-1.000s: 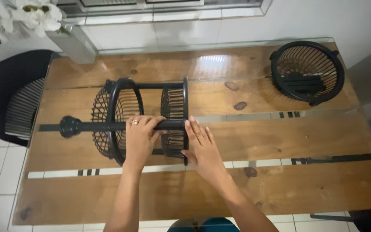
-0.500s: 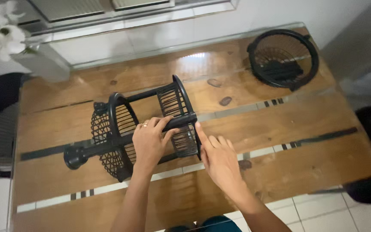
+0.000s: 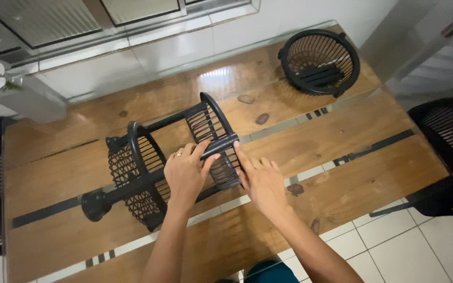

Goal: The person disassembles a black metal plant stand on a wooden table. They remove the top circular basket, then detach several vertical rods from the frame, placing each removed part into the basket. The process is repeated for multiple rods until the stand is fully taken apart.

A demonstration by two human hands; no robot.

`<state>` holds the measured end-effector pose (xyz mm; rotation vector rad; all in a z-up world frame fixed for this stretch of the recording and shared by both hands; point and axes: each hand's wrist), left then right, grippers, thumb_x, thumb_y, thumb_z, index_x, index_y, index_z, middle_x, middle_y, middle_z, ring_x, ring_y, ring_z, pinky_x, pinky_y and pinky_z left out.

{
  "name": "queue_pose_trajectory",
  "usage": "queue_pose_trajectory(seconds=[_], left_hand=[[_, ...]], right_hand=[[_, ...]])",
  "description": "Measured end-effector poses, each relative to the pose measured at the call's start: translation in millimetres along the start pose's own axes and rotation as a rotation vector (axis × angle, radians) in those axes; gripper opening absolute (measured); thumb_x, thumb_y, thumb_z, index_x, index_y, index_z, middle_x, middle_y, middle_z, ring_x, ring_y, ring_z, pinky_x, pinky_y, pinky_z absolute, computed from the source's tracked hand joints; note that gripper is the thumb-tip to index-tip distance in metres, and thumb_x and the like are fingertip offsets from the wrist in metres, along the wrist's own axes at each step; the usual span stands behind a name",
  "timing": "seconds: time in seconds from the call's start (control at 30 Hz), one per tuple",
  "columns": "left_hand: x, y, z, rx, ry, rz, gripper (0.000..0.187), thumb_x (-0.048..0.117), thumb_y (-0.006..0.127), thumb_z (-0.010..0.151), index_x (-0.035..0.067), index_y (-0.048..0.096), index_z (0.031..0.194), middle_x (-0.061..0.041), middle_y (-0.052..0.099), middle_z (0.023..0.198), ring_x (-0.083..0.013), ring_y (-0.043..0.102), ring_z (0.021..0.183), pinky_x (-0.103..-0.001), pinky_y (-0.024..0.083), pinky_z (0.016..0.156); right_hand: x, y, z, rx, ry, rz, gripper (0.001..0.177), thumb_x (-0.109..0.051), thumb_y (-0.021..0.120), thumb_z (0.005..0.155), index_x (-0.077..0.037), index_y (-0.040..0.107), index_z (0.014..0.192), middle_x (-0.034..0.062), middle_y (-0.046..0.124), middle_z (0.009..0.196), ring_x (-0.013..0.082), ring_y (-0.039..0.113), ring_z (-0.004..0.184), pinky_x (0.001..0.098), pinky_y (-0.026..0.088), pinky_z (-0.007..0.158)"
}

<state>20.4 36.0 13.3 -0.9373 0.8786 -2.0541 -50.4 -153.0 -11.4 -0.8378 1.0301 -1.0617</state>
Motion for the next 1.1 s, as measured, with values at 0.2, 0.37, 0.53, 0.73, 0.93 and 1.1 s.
queue_pose_trajectory(seconds=[0.2, 0.37, 0.53, 0.73, 0.93, 1.1], left_hand=[[0, 1, -2, 0.010, 0.024, -0.021, 0.038, 0.044, 0.077, 0.086, 0.015, 0.076, 0.112, -0.003, 0.071, 0.090, -0.0231, 0.066, 0.079, -0.037, 0.048, 0.069], [1, 3, -1, 0.000, 0.011, -0.016, 0.039, 0.045, 0.077, 0.085, 0.014, 0.076, 0.111, -0.002, 0.071, 0.089, -0.0222, 0.066, 0.077, -0.037, 0.048, 0.068], [1, 4, -3, 0.021, 0.015, -0.014, 0.038, 0.045, 0.076, 0.086, 0.015, 0.076, 0.110, -0.002, 0.070, 0.088, -0.0225, 0.066, 0.078, -0.037, 0.048, 0.069], [1, 10, -2, -0.026, -0.014, -0.040, 0.039, 0.045, 0.075, 0.087, 0.015, 0.076, 0.110, -0.003, 0.070, 0.086, -0.0232, 0.066, 0.076, -0.038, 0.047, 0.070], [-1, 22, 5, 0.008, 0.091, -0.039, 0.041, 0.045, 0.070, 0.090, 0.010, 0.071, 0.111, -0.007, 0.071, 0.091, -0.0289, 0.067, 0.084, -0.041, 0.048, 0.074], [-3, 41, 19, -0.226, 0.085, 0.033, 0.048, 0.054, 0.066, 0.092, 0.008, 0.065, 0.104, -0.012, 0.071, 0.091, -0.0323, 0.069, 0.077, -0.042, 0.054, 0.065]], right_hand=[[106, -37, -6, 0.091, 0.249, -0.125, 0.040, -0.031, 0.065, 0.098, -0.018, 0.053, 0.134, 0.0136, 0.070, 0.082, 0.0345, 0.064, 0.073, 0.0490, 0.050, 0.069], [144, -45, -8, 0.119, 0.274, -0.345, 0.075, -0.036, 0.066, 0.095, -0.016, 0.039, 0.162, 0.0144, 0.072, 0.095, 0.0362, 0.065, 0.085, 0.0481, 0.049, 0.078], [124, -44, -2, 0.073, 0.254, -0.262, 0.075, -0.037, 0.065, 0.097, -0.015, 0.038, 0.163, 0.0160, 0.071, 0.098, 0.0370, 0.063, 0.083, 0.0478, 0.048, 0.077], [70, -12, 5, 0.028, 0.262, 0.268, 0.052, -0.030, 0.066, 0.098, -0.013, 0.055, 0.146, 0.0161, 0.069, 0.093, 0.0306, 0.066, 0.081, 0.0431, 0.054, 0.075], [10, 52, 25, 0.213, 0.231, 0.661, 0.021, -0.019, 0.055, 0.107, -0.001, 0.060, 0.114, 0.0260, 0.066, 0.094, 0.0436, 0.066, 0.086, 0.0485, 0.051, 0.072], [4, 78, 34, 0.177, 0.474, 0.664, 0.015, -0.019, 0.053, 0.106, -0.004, 0.050, 0.102, 0.0250, 0.063, 0.073, 0.0459, 0.064, 0.067, 0.0513, 0.046, 0.057]])
Point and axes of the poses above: each hand's wrist, its own z-axis towards the middle knuckle, its own y-axis out of the palm, x = y × z
